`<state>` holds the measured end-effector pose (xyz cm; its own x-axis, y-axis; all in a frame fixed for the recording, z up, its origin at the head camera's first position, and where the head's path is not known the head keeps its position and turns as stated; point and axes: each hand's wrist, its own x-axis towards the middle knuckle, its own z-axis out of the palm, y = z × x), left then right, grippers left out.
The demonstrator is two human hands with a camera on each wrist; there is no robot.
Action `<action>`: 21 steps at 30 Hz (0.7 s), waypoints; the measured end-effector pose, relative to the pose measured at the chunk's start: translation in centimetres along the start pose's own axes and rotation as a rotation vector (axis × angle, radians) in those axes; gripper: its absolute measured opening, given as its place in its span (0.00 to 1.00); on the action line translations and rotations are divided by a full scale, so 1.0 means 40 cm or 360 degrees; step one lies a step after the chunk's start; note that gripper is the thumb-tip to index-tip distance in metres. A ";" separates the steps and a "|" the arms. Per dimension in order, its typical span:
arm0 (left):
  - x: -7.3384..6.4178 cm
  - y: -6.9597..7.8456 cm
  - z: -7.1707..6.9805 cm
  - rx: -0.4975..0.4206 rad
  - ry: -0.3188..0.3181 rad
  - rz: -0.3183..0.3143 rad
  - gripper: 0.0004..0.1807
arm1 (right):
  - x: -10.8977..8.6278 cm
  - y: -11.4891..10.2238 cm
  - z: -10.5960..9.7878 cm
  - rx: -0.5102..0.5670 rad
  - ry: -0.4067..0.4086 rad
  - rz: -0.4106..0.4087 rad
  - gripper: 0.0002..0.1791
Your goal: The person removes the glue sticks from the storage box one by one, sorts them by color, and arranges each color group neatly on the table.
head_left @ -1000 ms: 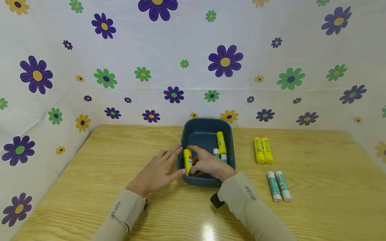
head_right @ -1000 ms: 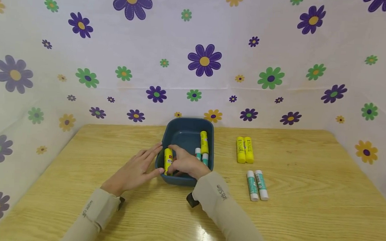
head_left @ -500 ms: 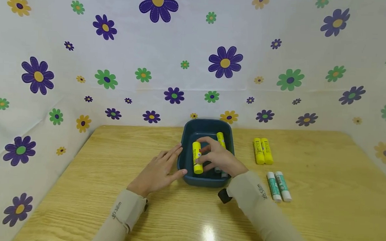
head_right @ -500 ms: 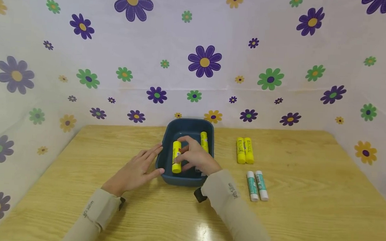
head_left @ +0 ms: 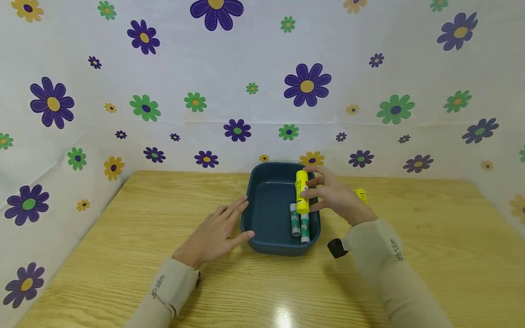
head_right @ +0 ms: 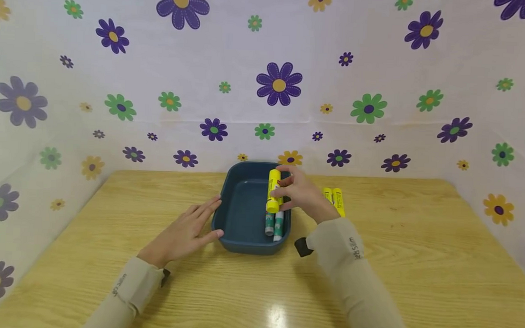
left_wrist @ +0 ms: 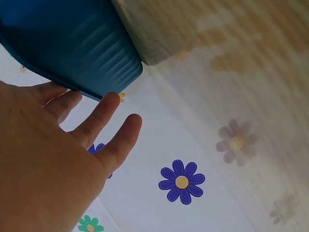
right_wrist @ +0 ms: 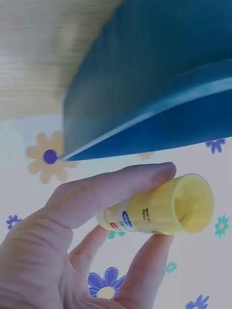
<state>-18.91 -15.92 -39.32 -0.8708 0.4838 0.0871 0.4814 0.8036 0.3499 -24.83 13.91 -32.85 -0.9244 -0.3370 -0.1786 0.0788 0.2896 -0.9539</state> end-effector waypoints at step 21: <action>0.000 0.001 -0.001 -0.0017 0.0003 0.0007 0.45 | -0.050 0.038 -0.170 -0.0196 0.0087 -0.0032 0.44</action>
<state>-18.88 -15.89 -39.29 -0.8690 0.4865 0.0901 0.4840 0.7979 0.3592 -25.38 21.11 -32.31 -0.9445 -0.2956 -0.1431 0.0166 0.3920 -0.9198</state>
